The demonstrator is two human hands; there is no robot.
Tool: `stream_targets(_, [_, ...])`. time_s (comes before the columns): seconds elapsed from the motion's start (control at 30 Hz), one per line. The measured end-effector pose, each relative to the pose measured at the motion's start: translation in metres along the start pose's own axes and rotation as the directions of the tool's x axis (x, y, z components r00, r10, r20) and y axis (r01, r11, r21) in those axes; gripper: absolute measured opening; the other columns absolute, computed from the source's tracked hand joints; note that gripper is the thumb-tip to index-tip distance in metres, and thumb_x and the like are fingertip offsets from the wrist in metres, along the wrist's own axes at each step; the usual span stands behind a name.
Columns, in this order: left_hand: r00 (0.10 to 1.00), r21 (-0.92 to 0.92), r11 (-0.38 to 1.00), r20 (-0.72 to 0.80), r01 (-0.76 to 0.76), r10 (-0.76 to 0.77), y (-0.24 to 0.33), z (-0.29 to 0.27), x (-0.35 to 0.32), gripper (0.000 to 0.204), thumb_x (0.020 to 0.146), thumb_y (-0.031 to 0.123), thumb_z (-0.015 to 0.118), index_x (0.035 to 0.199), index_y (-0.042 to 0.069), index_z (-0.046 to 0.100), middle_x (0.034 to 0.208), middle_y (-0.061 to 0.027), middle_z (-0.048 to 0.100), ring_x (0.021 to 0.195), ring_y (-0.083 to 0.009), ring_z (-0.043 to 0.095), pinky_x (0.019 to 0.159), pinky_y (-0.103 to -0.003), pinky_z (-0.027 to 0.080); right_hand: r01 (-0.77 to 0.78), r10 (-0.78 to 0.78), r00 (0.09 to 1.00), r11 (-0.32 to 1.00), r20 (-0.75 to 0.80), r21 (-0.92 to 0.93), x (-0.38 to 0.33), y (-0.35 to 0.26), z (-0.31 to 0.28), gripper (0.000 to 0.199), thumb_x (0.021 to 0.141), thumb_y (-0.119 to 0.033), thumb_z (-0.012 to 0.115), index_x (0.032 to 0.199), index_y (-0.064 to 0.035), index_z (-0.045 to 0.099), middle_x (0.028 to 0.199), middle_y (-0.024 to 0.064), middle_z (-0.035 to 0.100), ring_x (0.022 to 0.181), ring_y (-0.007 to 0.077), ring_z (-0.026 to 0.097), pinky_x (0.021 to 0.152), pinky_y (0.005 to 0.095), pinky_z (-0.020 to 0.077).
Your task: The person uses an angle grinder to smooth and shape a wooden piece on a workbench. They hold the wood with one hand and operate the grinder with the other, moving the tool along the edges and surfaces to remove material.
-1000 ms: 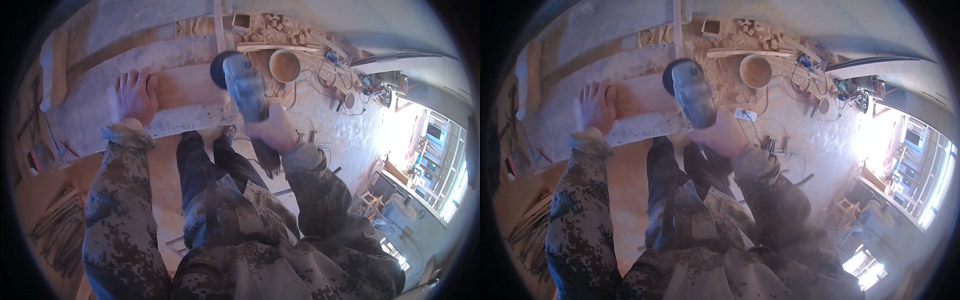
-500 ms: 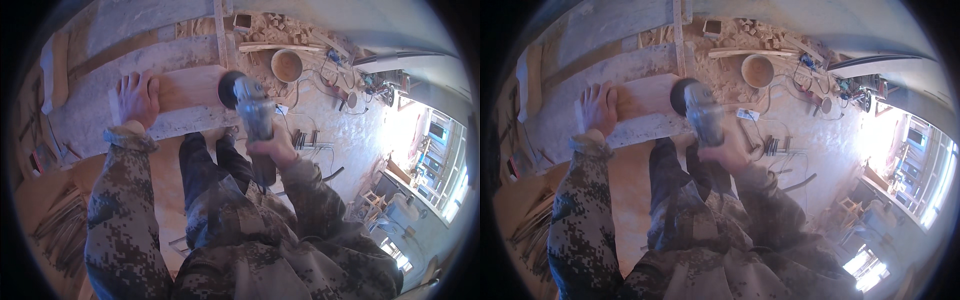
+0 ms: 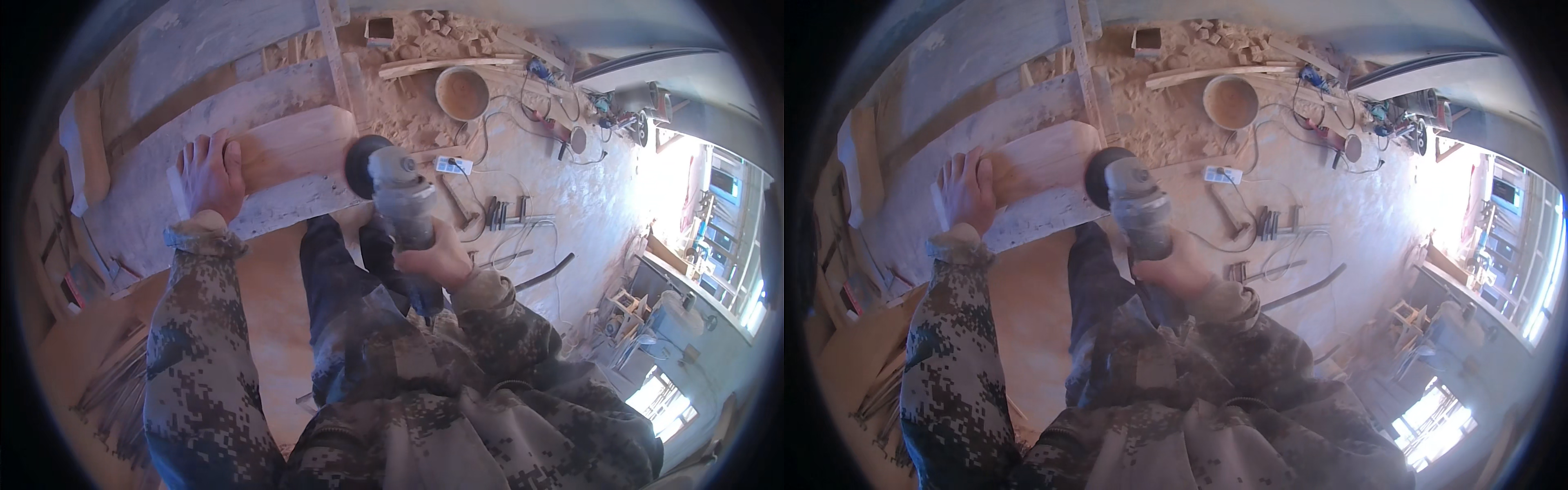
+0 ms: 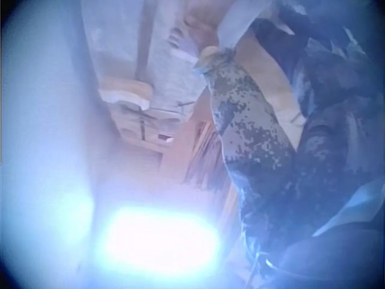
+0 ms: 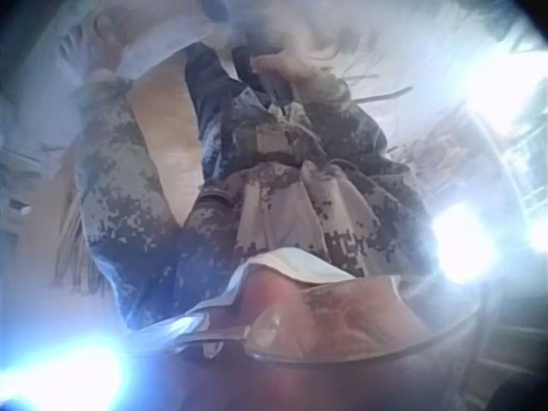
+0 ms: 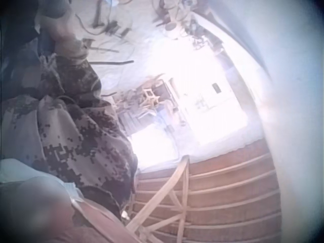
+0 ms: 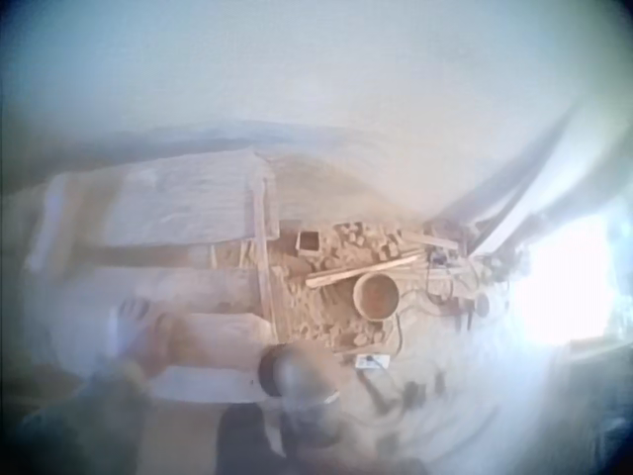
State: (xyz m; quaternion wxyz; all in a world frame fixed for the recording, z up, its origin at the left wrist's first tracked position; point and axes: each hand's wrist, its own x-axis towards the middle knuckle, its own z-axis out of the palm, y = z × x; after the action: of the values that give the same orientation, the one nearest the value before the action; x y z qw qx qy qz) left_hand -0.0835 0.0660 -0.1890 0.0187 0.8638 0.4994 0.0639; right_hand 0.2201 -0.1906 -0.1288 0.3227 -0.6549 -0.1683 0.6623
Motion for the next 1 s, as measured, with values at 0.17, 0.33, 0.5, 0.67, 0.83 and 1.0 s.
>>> stream_targets(0.17, [1.000, 0.001, 1.000, 0.021, 0.001, -0.001, 0.001, -0.004, 0.003, 0.038, 0.111, 0.036, 0.051, 0.135, 0.012, 0.068, 0.124, -0.0118, 0.068, 0.119, -0.0364, 0.060, 0.110, -0.053, 0.042, 0.022, -0.017, 0.999, 0.990, -0.037, 0.136, -0.004, 0.016, -0.005, 0.053, 0.074, -0.009, 0.087, 0.123, 0.0023, 0.069, 0.099, 0.0109, 0.076, 0.086, 0.0187, 0.074, 0.082, 0.0349, 0.0603])
stream_targets(0.33, [0.999, 0.053, 0.998, 0.030, 0.026, -0.027, -0.003, 0.002, -0.002, 0.037, 0.111, 0.036, 0.051, 0.135, 0.015, 0.069, 0.122, -0.0100, 0.068, 0.119, -0.0349, 0.061, 0.107, -0.053, 0.043, 0.118, -0.131, 0.991, 0.946, -0.025, -0.302, -0.014, -0.016, 0.018, 0.055, 0.076, -0.014, 0.085, 0.127, 0.0014, 0.069, 0.107, 0.0098, 0.076, 0.100, 0.0206, 0.073, 0.091, 0.0388, 0.0580])
stream_targets(0.5, [1.000, 0.051, 0.999, -0.019, -0.014, 0.015, -0.003, 0.005, -0.002, 0.036, 0.111, 0.037, 0.052, 0.134, 0.015, 0.068, 0.121, -0.0099, 0.068, 0.119, -0.0348, 0.061, 0.106, -0.053, 0.042, 0.066, -0.069, 0.997, 0.993, -0.024, -0.097, -0.015, 0.003, 0.014, 0.056, 0.073, -0.013, 0.086, 0.125, 0.0004, 0.070, 0.108, 0.0076, 0.074, 0.099, 0.0172, 0.069, 0.092, 0.0371, 0.0563])
stream_targets(0.67, [0.998, 0.026, 0.999, -0.048, -0.034, 0.035, -0.005, 0.004, -0.001, 0.034, 0.111, 0.037, 0.052, 0.133, 0.016, 0.068, 0.120, -0.0095, 0.068, 0.117, -0.0350, 0.061, 0.106, -0.053, 0.043, 0.050, -0.049, 0.998, 0.999, -0.050, 0.014, -0.019, 0.013, 0.004, 0.055, 0.072, -0.012, 0.086, 0.124, -0.0004, 0.070, 0.108, 0.0059, 0.073, 0.098, 0.0163, 0.068, 0.093, 0.0365, 0.0555])
stream_targets(0.83, [1.000, 0.057, 0.998, 0.026, 0.015, -0.016, 0.001, -0.002, -0.001, 0.038, 0.111, 0.033, 0.050, 0.137, 0.012, 0.068, 0.125, -0.0117, 0.068, 0.120, -0.0358, 0.061, 0.109, -0.052, 0.042, 0.110, -0.120, 0.992, 0.971, -0.035, -0.212, -0.014, -0.008, 0.017, 0.057, 0.074, -0.017, 0.085, 0.125, 0.0015, 0.069, 0.106, 0.0092, 0.075, 0.098, 0.0194, 0.071, 0.089, 0.0376, 0.0579])
stream_targets(1.0, [0.999, 0.072, 0.997, 0.030, 0.010, -0.012, 0.002, -0.004, 0.000, 0.038, 0.111, 0.033, 0.050, 0.137, 0.012, 0.068, 0.125, -0.0118, 0.068, 0.119, -0.0364, 0.061, 0.109, -0.052, 0.043, 0.018, -0.024, 0.997, 0.997, -0.075, -0.075, -0.005, -0.010, 0.009, 0.052, 0.074, -0.016, 0.085, 0.121, 0.0014, 0.070, 0.101, 0.0087, 0.075, 0.092, 0.0194, 0.072, 0.083, 0.0377, 0.0589])
